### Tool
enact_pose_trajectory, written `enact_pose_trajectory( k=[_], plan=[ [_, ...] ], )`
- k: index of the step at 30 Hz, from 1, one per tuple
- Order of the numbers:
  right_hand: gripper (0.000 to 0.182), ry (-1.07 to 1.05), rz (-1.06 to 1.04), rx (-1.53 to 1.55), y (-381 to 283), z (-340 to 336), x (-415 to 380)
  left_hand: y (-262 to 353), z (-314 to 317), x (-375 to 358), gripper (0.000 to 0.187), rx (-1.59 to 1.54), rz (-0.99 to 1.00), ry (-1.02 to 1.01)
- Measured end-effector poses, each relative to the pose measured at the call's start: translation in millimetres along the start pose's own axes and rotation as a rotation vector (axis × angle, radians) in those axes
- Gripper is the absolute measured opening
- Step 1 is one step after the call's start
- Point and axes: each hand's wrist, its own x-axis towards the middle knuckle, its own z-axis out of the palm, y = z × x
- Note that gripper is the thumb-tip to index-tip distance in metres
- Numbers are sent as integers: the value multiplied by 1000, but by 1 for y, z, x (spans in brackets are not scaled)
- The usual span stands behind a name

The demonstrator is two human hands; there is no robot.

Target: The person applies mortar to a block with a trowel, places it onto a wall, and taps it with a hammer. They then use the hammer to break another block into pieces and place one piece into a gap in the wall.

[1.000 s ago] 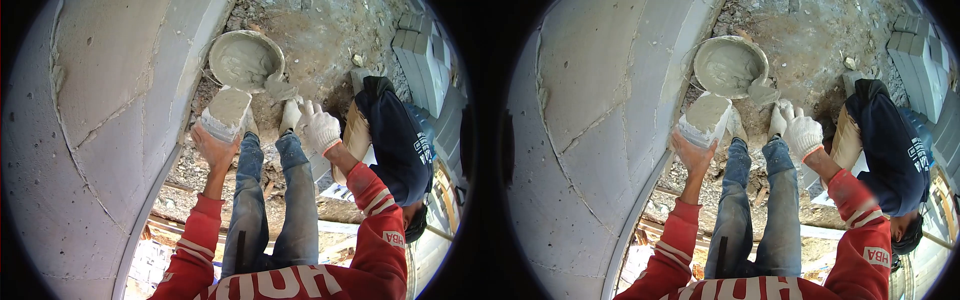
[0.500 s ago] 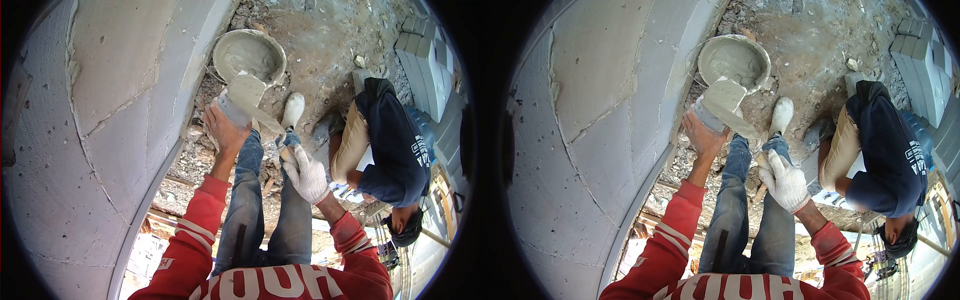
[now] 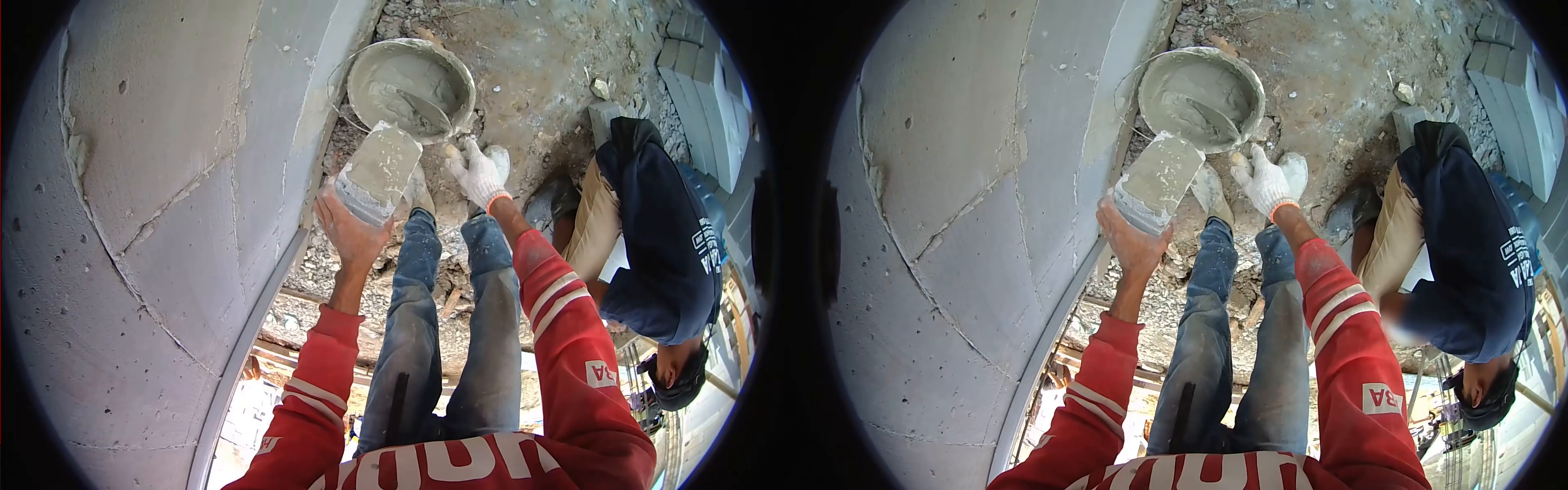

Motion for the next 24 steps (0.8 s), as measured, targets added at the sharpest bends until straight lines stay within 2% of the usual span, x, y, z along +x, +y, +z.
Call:
enact_pose_trajectory(
  k=[2, 4, 7, 9, 13, 15, 18, 20, 24],
  plan=[
    [44, -5, 42, 93, 14, -1, 4, -2, 2, 0, 97, 34, -14, 22],
    [34, -224, 600, 1117, -5, -39, -6, 0, 2, 1, 102, 42, -41, 3],
    [42, -297, 495, 1004, 26, -58, -51, 3, 1, 4, 108, 31, -60, 10],
    [44, -284, 591, 875, 14, -86, -90, 7, 1, 5, 109, 13, -68, 28],
    [47, -199, 550, 740, 0, -106, -153, 6, 2, 6, 110, -4, -92, 51],
    [50, 70, 65, 212, 5, -95, -180, 6, 5, 9, 109, 15, -79, 54],
    [49, 169, -187, 47, -69, -123, -196, 13, 6, 12, 106, 0, -77, 7],
    [50, 52, -221, 33, -92, -124, -193, 18, 7, 14, 102, 50, -45, 20],
    [48, 82, -319, -76, -87, -87, -175, 22, 3, 15, 100, -12, 6, 14]
  ],
)
